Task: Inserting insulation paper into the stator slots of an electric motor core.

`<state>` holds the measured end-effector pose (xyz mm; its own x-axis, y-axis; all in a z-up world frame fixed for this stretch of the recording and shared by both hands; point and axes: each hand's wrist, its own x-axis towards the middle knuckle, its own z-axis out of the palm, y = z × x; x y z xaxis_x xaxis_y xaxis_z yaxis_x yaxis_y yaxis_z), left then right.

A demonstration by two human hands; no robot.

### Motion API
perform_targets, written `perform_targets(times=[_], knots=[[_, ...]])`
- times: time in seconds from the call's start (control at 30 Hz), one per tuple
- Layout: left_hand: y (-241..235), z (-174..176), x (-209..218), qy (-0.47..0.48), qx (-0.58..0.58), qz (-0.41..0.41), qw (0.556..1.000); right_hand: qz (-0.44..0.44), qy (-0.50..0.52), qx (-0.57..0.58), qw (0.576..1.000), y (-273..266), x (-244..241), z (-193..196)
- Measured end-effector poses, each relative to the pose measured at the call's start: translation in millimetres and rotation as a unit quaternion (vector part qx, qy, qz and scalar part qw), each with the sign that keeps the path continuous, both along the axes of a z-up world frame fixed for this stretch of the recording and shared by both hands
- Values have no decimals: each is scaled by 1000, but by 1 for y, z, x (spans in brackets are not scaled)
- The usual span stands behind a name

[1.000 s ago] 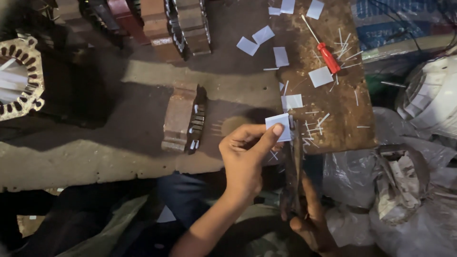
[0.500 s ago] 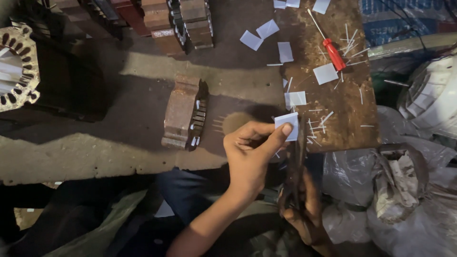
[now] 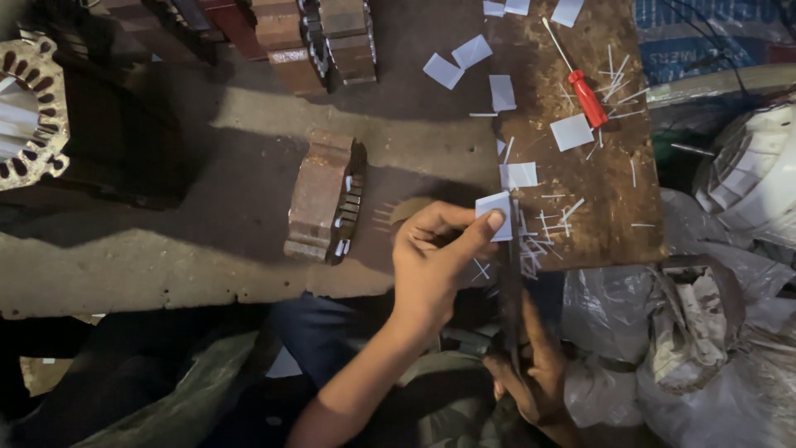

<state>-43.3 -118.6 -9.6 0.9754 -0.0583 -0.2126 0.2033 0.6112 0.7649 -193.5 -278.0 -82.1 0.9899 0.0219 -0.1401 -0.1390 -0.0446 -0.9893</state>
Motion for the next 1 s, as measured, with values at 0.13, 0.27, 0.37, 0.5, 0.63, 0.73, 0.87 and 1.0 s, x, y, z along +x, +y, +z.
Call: perform_targets(times=[0.13,0.27,0.37,0.5,0.63,0.73,0.87,1.0], knots=[[7,15,4,-18,6,-25,999,-12,-18,41,999,-8,-13,-23],[14,42,14,-29,-1,-36,999,-1,-10,93,996,-20,-16,-10],[15,12,6,-96,86,17,991,62,-70,146,985,-38,-33,-29],[18,21,6,-60,-66,-31,996,121,-17,326,938,-47,-40,-49],[18,22,2,1,-129,-70,989,122,12,303,945,-40,-31,-33],[23,20,2,29,-143,-105,984,120,18,322,939,-39,-30,-35],[25,21,3,-21,-130,-127,983,108,15,345,932,-34,-24,-23],[28,24,-1,-10,-105,-130,986,90,-4,337,937,-33,-23,-19]])
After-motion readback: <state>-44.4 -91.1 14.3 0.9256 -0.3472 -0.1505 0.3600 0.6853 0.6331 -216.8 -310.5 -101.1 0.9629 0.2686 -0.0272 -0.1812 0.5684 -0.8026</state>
